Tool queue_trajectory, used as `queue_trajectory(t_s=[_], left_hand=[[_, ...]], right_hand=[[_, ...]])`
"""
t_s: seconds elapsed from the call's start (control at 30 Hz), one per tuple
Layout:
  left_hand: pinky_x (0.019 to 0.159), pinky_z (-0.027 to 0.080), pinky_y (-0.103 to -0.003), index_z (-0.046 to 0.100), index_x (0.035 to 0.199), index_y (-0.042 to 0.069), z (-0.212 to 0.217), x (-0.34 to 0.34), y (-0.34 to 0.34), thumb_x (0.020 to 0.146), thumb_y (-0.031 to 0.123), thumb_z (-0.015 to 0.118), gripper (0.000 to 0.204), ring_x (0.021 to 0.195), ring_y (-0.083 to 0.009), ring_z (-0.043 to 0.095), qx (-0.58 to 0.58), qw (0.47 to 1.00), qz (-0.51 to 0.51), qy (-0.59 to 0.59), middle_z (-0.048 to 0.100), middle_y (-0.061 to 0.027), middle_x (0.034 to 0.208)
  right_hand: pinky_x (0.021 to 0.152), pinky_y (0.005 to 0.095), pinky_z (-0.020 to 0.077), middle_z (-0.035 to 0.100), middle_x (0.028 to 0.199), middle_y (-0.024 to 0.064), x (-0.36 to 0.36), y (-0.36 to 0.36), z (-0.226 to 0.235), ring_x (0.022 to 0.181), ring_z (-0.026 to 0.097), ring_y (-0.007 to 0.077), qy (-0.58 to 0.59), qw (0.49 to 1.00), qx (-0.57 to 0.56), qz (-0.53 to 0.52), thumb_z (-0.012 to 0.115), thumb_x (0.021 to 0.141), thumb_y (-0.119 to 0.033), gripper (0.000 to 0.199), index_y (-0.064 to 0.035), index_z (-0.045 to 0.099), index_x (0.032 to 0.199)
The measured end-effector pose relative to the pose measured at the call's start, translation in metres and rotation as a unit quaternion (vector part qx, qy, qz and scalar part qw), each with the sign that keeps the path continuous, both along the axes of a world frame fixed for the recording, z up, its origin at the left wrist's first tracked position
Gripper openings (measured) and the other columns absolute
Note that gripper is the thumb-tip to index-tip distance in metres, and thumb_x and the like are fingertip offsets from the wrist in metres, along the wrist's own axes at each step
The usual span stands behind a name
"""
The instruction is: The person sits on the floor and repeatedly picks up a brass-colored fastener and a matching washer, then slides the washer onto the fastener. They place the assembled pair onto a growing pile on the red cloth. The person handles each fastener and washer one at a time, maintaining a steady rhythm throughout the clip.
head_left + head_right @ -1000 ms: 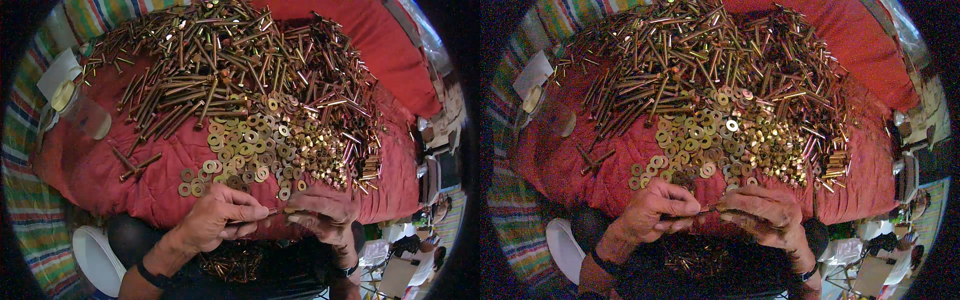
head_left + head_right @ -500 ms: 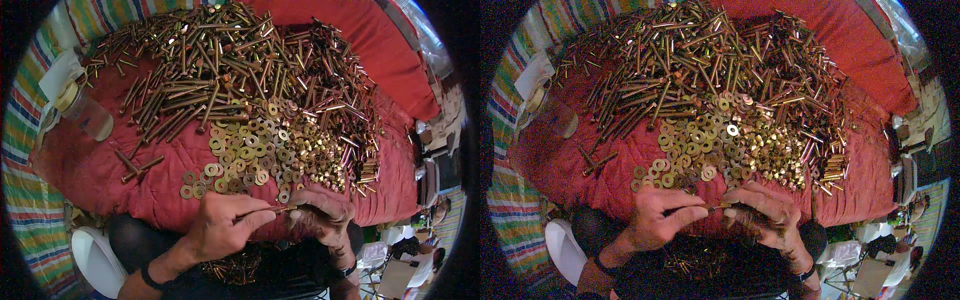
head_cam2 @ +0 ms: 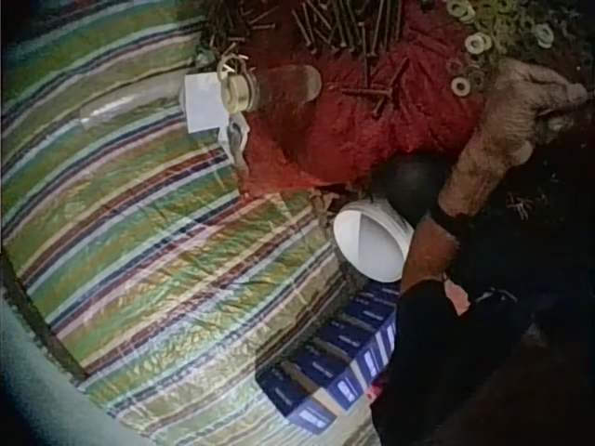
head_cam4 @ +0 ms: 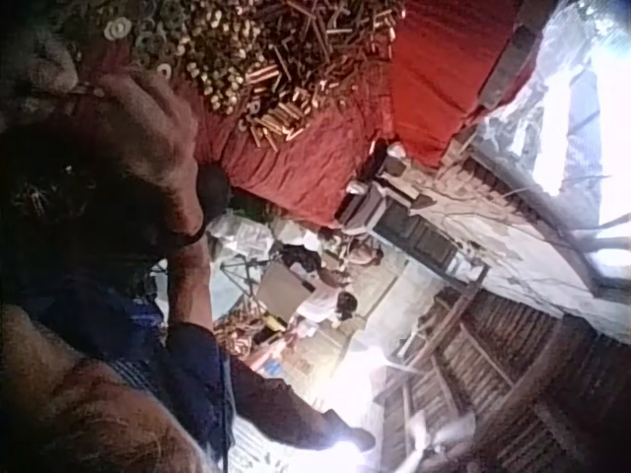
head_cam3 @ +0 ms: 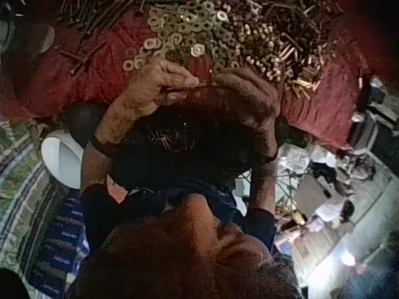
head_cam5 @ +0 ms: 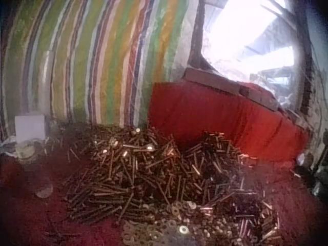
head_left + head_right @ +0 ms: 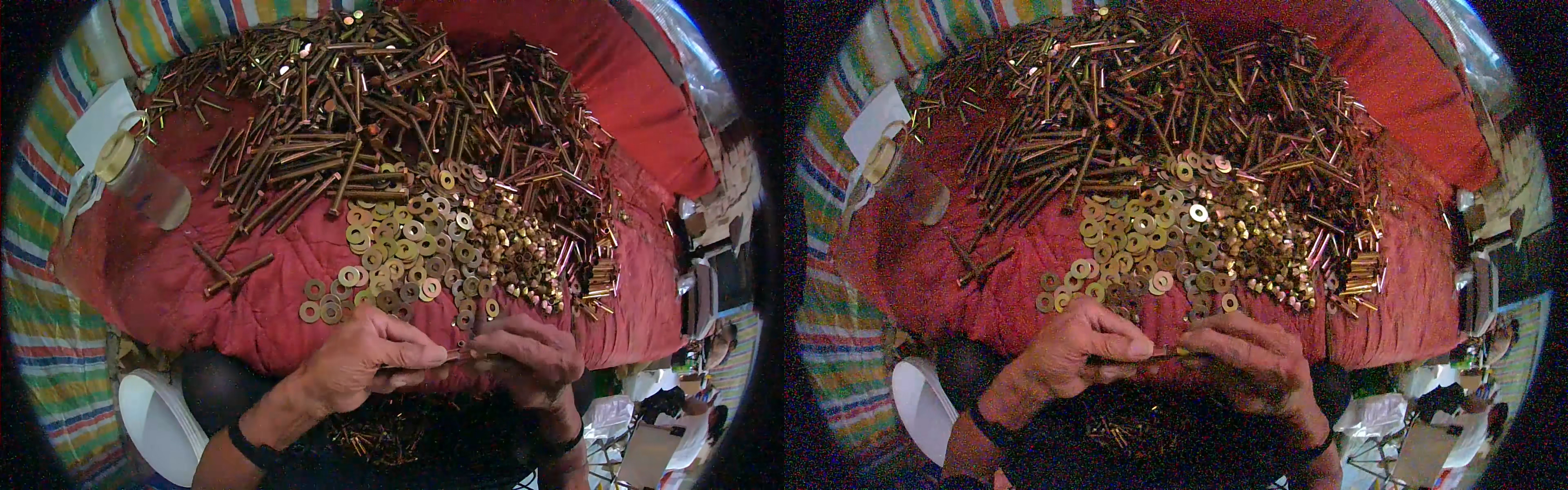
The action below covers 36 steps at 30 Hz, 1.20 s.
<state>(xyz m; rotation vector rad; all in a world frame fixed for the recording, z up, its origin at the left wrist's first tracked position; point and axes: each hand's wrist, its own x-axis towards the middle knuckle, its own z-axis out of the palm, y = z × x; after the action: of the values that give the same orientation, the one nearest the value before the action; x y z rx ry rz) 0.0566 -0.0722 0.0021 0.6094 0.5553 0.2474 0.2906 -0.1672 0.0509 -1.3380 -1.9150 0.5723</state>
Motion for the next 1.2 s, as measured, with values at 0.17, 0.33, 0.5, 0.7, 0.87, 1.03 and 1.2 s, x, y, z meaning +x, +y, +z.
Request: queue_trajectory(t_s=[0.17, 0.33, 0.5, 0.7, 0.87, 1.03, 1.2], left_hand=[[0.049, 0.044, -0.029, 0.078, 0.092, -0.003, 0.008, 0.008, -0.01, 0.09, 0.014, 0.079, 0.018, 0.054, -0.0112, 0.06, 0.412, 0.903, 0.111, 0.047, 0.068, -0.0042, 0.066], [0.052, 0.051, -0.034, 0.077, 0.091, 0.003, 0.012, 0.009, -0.011, 0.086, 0.016, 0.081, 0.015, 0.057, -0.0218, 0.068, 0.679, 0.715, 0.149, 0.075, 0.069, -0.0089, 0.069], [0.05, 0.051, -0.035, 0.076, 0.092, 0.006, 0.01, 0.012, -0.014, 0.086, 0.016, 0.081, 0.013, 0.056, -0.0239, 0.068, 0.708, 0.682, 0.168, 0.068, 0.069, -0.009, 0.071], [0.059, 0.054, -0.032, 0.078, 0.093, 0.002, 0.008, 0.012, -0.015, 0.087, 0.013, 0.081, 0.014, 0.066, -0.0207, 0.072, 0.574, 0.803, 0.146, 0.067, 0.074, -0.0113, 0.078], [0.063, 0.054, -0.03, 0.079, 0.097, -0.001, 0.009, 0.009, -0.012, 0.089, 0.011, 0.078, 0.014, 0.07, -0.0147, 0.072, 0.491, 0.855, 0.153, 0.068, 0.077, -0.0117, 0.081], [0.068, 0.056, -0.03, 0.079, 0.098, -0.001, 0.014, 0.009, -0.012, 0.09, 0.011, 0.078, 0.015, 0.074, -0.016, 0.074, 0.487, 0.863, 0.11, 0.073, 0.078, -0.0126, 0.085], [0.071, 0.056, -0.029, 0.079, 0.099, -0.001, 0.015, 0.011, -0.012, 0.089, 0.011, 0.078, 0.015, 0.077, -0.0151, 0.074, 0.468, 0.875, 0.08, 0.092, 0.079, -0.0128, 0.088]], right_hand=[[0.094, 0.0378, 0.0555, 0.073, 0.112, 0.0121, 0.011, 0.0, 0.0, 0.099, 0.074, 0.0304, 0.013, 0.998, -0.061, 0.023, 0.07, 0.096, -0.013, 0.032, -0.0046, 0.069, 0.126], [0.055, 0.0291, 0.0491, 0.067, 0.079, 0.0073, 0.003, -0.001, -0.01, 0.065, 0.066, 0.0172, 0.016, 0.995, -0.081, -0.051, 0.074, 0.094, -0.016, 0.018, 0.0009, 0.07, 0.1], [0.063, 0.0331, 0.0482, 0.066, 0.085, 0.0066, -0.003, -0.009, -0.012, 0.068, 0.063, 0.0195, 0.061, 0.971, -0.192, -0.131, 0.068, 0.099, -0.032, 0.032, 0.0001, 0.066, 0.1], [0.061, 0.0271, 0.0489, 0.068, 0.08, 0.0075, 0.003, -0.004, -0.005, 0.068, 0.065, 0.0171, 0.168, 0.965, -0.127, -0.154, 0.061, 0.097, -0.053, 0.059, 0.0045, 0.071, 0.09], [0.083, 0.0342, 0.0563, 0.077, 0.107, 0.0108, 0.011, 0.001, -0.002, 0.089, 0.074, 0.0213, 0.025, 0.993, -0.096, -0.067, 0.082, 0.085, -0.034, 0.047, -0.0031, 0.074, 0.119], [0.072, 0.0292, 0.0528, 0.073, 0.089, 0.0063, 0.005, 0.0, -0.012, 0.079, 0.069, 0.017, 0.024, 0.998, -0.042, -0.036, 0.084, 0.085, -0.015, 0.034, -0.0011, 0.069, 0.112], [0.089, 0.0318, 0.0558, 0.075, 0.1, 0.0096, 0.007, -0.01, -0.003, 0.096, 0.074, 0.0216, 0.177, 0.925, -0.285, -0.18, 0.08, 0.091, -0.021, 0.039, -0.0014, 0.066, 0.122]])
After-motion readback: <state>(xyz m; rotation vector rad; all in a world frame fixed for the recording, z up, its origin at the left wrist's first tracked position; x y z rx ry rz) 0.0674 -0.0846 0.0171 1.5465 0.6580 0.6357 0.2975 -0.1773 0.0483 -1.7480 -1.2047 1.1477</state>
